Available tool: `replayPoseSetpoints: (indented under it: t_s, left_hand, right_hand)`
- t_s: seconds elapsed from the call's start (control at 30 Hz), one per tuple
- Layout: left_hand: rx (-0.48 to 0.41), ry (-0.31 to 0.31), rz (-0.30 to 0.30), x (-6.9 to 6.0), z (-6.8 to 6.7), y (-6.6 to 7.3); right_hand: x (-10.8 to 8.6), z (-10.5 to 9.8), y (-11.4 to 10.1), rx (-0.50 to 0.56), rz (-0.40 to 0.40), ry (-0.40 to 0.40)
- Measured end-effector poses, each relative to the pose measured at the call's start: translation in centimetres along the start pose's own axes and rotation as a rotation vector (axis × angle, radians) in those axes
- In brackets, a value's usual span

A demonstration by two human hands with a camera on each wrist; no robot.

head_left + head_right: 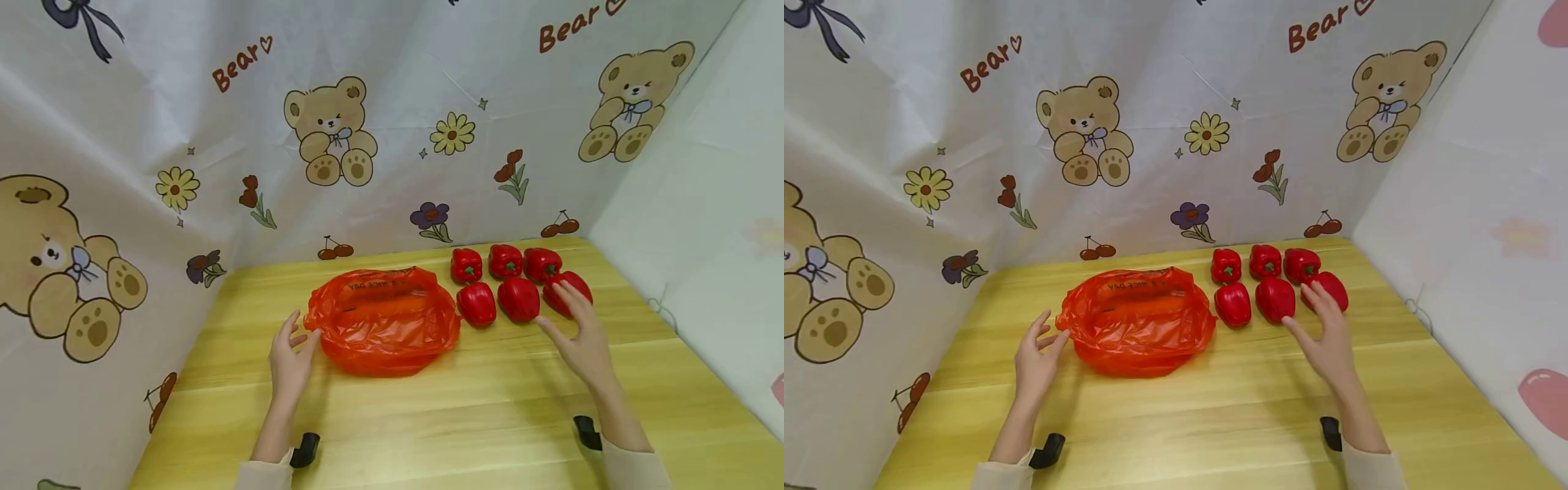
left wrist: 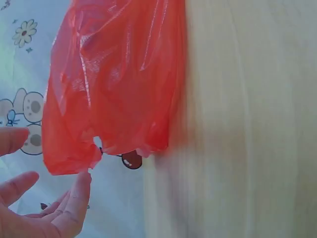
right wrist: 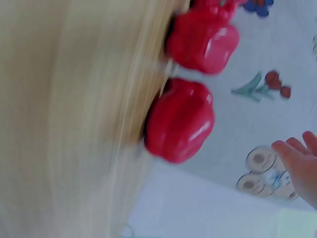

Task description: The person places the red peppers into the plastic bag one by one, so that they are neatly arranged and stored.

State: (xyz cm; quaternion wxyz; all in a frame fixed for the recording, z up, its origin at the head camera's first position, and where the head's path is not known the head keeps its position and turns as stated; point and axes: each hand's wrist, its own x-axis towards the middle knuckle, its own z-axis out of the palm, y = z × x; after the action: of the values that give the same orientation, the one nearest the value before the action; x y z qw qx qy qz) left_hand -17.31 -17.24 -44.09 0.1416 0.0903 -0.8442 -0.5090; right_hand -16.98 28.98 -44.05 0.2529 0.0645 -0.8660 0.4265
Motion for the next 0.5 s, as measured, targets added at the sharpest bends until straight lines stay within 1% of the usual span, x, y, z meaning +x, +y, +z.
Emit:
replayPoseSetpoints:
  t_s: [0.1, 0.17, 0.27, 0.33, 0.4, 0.5]
  left_hand:
    - [-0.045, -0.014, -0.064, 0.7, 0.2, -0.3]
    - [-0.073, -0.026, -0.100, 0.8, 0.3, -0.6]
    - [-0.133, -0.027, -0.136, 1.1, 0.6, -0.8]
    - [-0.191, -0.016, -0.153, 1.3, 1.0, -1.0]
    - [-0.251, -0.002, -0.165, 1.4, 1.2, -1.1]
    - [-0.342, 0.023, -0.181, 1.5, 1.5, -1.1]
  right_hand:
    - [1.5, -2.0, 1.8, 0.080, 0.144, 0.057]
    - [2.4, -3.1, 3.2, 0.129, 0.233, 0.089]
    - [3.6, -4.4, 5.5, 0.161, 0.330, 0.106]
    - [4.2, -5.0, 6.8, 0.156, 0.395, 0.094]
    - [4.8, -5.2, 7.9, 0.144, 0.444, 0.059]
    - [5.3, -5.0, 9.3, 0.148, 0.498, 0.012]
